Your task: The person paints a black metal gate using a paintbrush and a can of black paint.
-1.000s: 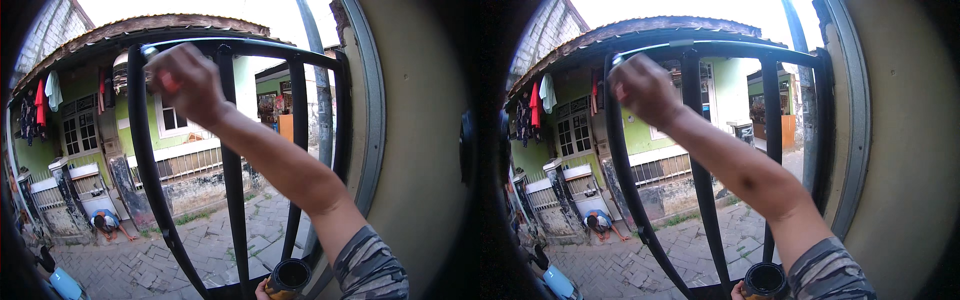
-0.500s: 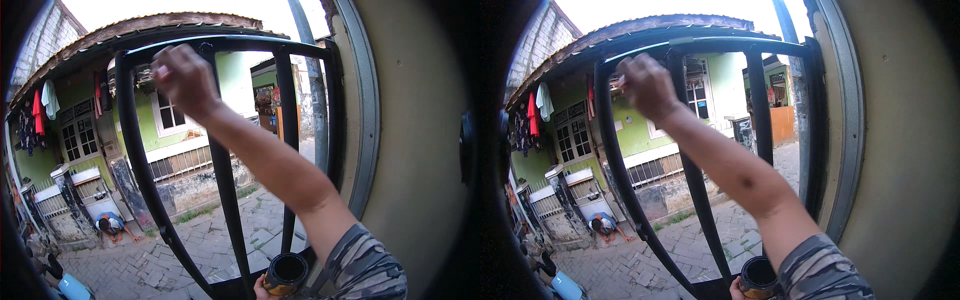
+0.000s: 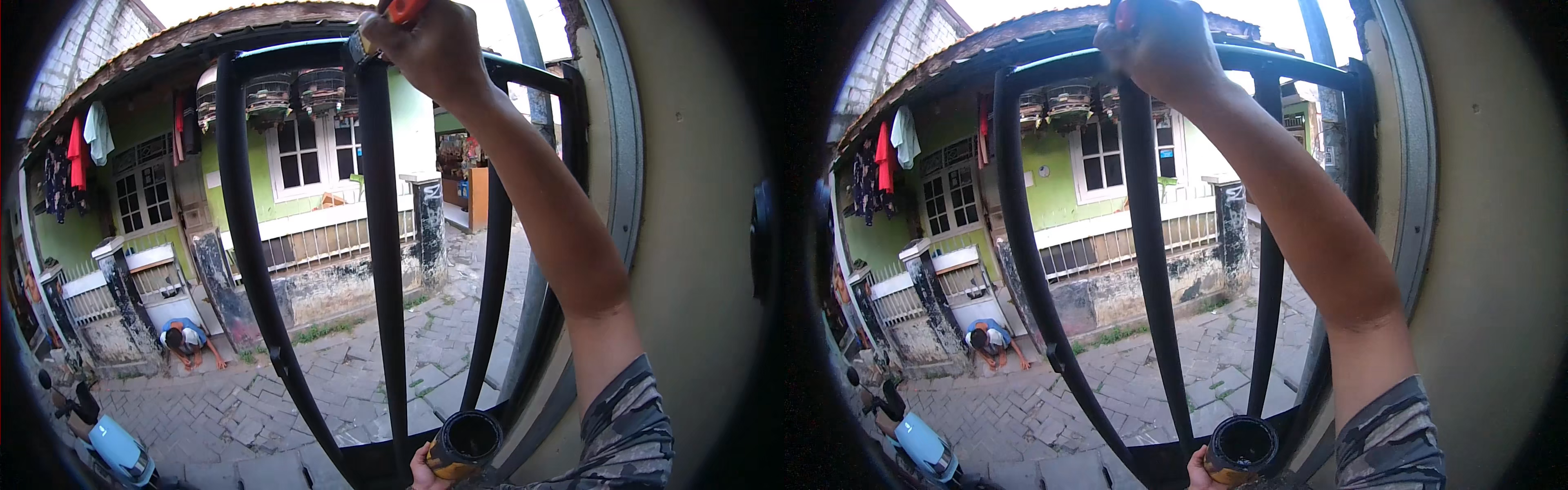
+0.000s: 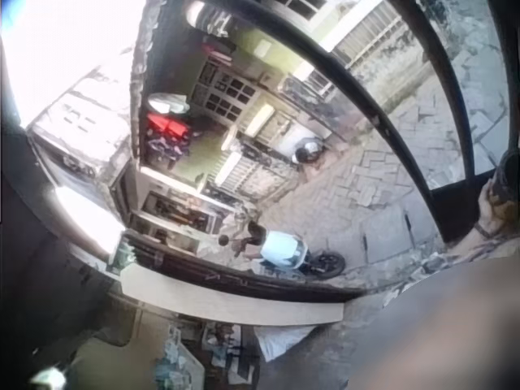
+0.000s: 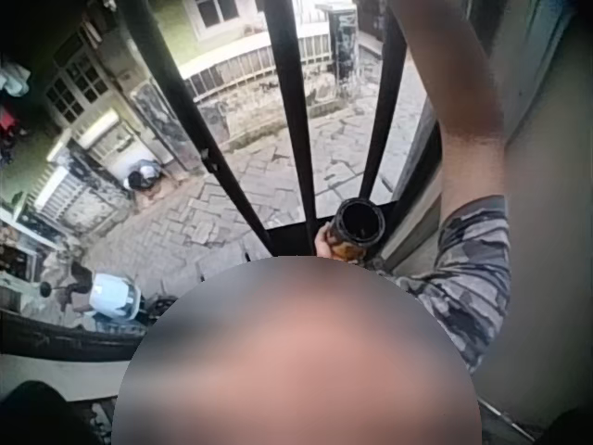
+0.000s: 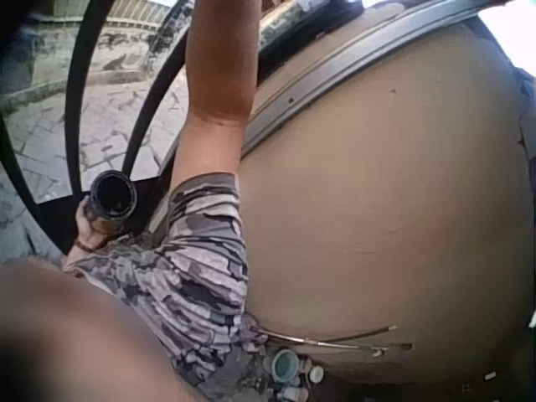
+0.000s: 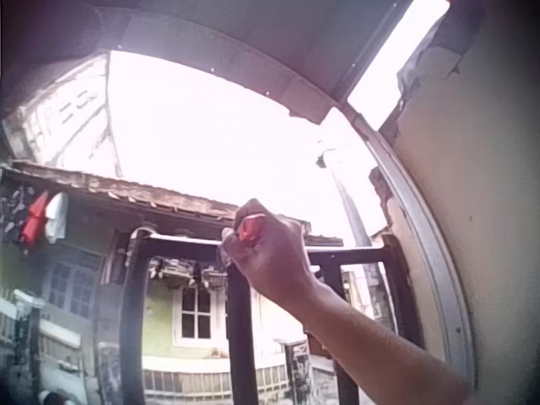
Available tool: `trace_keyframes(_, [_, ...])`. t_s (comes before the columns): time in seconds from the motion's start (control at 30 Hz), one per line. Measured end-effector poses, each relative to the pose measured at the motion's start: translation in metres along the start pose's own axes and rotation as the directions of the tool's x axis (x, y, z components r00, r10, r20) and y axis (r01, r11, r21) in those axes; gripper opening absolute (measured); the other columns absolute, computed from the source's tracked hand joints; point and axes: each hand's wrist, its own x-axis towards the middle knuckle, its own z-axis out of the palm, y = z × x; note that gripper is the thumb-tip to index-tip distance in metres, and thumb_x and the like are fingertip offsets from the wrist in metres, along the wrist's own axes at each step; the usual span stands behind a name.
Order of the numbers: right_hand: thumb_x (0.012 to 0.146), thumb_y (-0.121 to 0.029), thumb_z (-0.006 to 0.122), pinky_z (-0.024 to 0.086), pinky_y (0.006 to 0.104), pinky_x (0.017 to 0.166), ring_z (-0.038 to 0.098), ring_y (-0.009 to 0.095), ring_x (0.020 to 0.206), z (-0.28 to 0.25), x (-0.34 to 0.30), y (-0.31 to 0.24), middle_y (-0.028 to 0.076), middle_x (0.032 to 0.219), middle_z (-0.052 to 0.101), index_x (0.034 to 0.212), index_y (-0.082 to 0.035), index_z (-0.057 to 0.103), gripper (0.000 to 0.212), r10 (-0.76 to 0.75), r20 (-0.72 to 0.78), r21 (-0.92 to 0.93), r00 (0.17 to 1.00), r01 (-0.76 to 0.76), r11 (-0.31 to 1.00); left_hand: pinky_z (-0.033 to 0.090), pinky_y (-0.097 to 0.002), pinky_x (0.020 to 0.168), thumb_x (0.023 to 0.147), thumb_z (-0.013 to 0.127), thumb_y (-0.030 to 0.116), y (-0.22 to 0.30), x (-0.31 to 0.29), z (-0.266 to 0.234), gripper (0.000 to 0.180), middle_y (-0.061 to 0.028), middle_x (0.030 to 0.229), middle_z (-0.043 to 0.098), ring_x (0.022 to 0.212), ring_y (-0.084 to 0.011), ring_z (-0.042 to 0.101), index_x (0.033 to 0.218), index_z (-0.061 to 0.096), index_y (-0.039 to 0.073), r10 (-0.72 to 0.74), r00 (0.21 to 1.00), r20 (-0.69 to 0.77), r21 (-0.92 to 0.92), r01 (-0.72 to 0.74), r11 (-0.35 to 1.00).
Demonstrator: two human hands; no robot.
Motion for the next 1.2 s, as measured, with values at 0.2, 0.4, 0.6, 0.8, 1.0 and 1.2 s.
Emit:
trace_keyframes(0.2, [0.083, -0.005, 0.067, 0.05, 0.029, 0.05, 0.062, 0.015, 0.054, 0.002, 0.003, -0.008, 0.006, 0.059, 0.058, 0.078, -0.006, 0.054, 0.014, -0.113, -0.084, -0.162, 0.99, 0.098, 0.982, 0.05, -0.0583, 0.09, 0.092, 0.041, 0.05, 0.004, 0.001, -0.021, 0.055, -0.0144, 0.123, 0.063, 0.11, -0.0384, 0.06, 0.126, 0.059, 0.011, 0.021, 1.0, 0.016, 0.011, -0.021, 1.0])
trace_keyframes(0.4, [0.083, 0.003, 0.064, 0.051, 0.0262, 0.05, 0.063, 0.011, 0.056, -0.001, 0.006, 0.001, 0.003, 0.063, 0.059, 0.075, -0.007, 0.055, 0.016, 0.005, 0.039, -0.075, 0.999, -0.002, 0.997, 0.041, -0.0544, 0.102, 0.088, 0.044, 0.049, 0.004, 0.009, -0.032, 0.056, -0.0145, 0.124, 0.062, 0.115, -0.0346, 0.057, 0.125, 0.057, 0.009, -0.01, 0.995, -0.099, 0.056, 0.016, 0.998])
trace_keyframes(0.6, [0.081, -0.01, 0.069, 0.056, 0.0341, 0.062, 0.068, 0.022, 0.076, 0.075, -0.026, -0.019, 0.006, 0.077, 0.06, 0.092, -0.014, 0.06, 0.014, -0.358, 0.156, 0.083, 0.921, 0.349, 0.934, 0.042, -0.0539, 0.101, 0.089, 0.044, 0.048, 0.004, 0.007, -0.038, 0.054, -0.0153, 0.123, 0.062, 0.115, -0.0342, 0.058, 0.125, 0.057, 0.009, 0.016, 0.995, -0.095, 0.046, -0.011, 0.999])
trace_keyframes(0.8, [0.077, -0.01, 0.071, 0.058, 0.0355, 0.062, 0.066, 0.024, 0.073, 0.104, -0.043, -0.025, 0.006, 0.08, 0.057, 0.09, -0.014, 0.057, 0.02, -0.383, 0.035, 0.013, 0.923, 0.382, 0.924, 0.042, -0.0538, 0.102, 0.089, 0.044, 0.048, 0.0, 0.007, -0.028, 0.054, -0.0152, 0.122, 0.062, 0.115, -0.0344, 0.057, 0.124, 0.057, 0.009, 0.038, 0.995, -0.095, 0.081, -0.031, 0.996])
trace_keyframes(1.0, [0.078, -0.009, 0.068, 0.056, 0.0304, 0.053, 0.063, 0.019, 0.072, 0.086, -0.06, -0.026, 0.005, 0.081, 0.055, 0.089, -0.016, 0.055, 0.019, -0.403, -0.012, -0.135, 0.915, 0.398, 0.908, 0.04, -0.0553, 0.102, 0.088, 0.044, 0.05, 0.002, 0.011, -0.032, 0.055, -0.0155, 0.124, 0.061, 0.117, -0.0357, 0.056, 0.124, 0.058, 0.011, -0.036, 0.996, -0.087, 0.042, 0.039, 0.998])
trace_keyframes(1.2, [0.079, -0.018, 0.068, 0.052, 0.0425, 0.061, 0.064, 0.029, 0.065, 0.037, -0.053, -0.002, 0.009, 0.076, 0.06, 0.083, -0.011, 0.058, 0.013, -0.104, -0.035, -0.198, 0.994, 0.096, 0.976, 0.034, -0.0676, 0.102, 0.086, 0.043, 0.052, 0.0, 0.013, -0.033, 0.059, -0.0177, 0.133, 0.055, 0.123, -0.0411, 0.05, 0.127, 0.058, 0.014, 0.033, 0.987, -0.156, 0.128, -0.013, 0.992])
